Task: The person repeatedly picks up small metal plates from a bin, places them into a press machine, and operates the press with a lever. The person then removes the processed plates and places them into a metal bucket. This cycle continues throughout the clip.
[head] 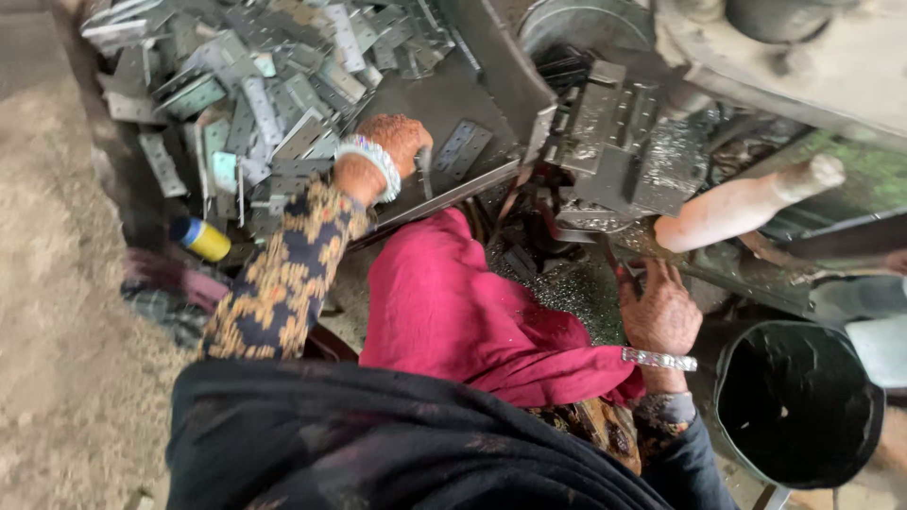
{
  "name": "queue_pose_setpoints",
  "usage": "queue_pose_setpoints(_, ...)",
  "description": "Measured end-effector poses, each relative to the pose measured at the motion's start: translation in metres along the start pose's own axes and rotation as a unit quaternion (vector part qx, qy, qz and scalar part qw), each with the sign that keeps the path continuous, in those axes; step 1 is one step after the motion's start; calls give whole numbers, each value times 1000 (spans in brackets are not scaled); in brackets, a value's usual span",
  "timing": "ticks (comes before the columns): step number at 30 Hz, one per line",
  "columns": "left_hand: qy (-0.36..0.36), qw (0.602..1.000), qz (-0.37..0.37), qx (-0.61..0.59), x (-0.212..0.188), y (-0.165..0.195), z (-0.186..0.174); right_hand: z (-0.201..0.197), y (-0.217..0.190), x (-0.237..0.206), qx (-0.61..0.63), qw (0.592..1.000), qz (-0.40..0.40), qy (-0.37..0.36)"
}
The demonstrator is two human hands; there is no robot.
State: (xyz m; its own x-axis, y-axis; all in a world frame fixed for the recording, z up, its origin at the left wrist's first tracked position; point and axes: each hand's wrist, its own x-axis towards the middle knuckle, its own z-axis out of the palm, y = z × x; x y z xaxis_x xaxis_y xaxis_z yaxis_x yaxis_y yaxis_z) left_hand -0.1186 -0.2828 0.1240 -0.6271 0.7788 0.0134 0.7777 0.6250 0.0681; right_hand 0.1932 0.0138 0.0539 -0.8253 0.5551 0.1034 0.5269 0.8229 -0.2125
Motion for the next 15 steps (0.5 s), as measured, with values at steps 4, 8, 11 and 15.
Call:
queue_pose_setpoints(4,114,983,21,-144,7,87,-3,14,8,3,-4,996,-54,71)
queue_pose_setpoints(8,252,965,76,13,36,196,51,28,22,5,14,999,3,-38)
queue_pose_setpoints(11,340,938,55,30,63,244,93,36,30,10,39,991,-24,-126)
queue_pose_setpoints(15,251,956,-18,-148,86,255,118,42,40,20,31,983,-38,-177)
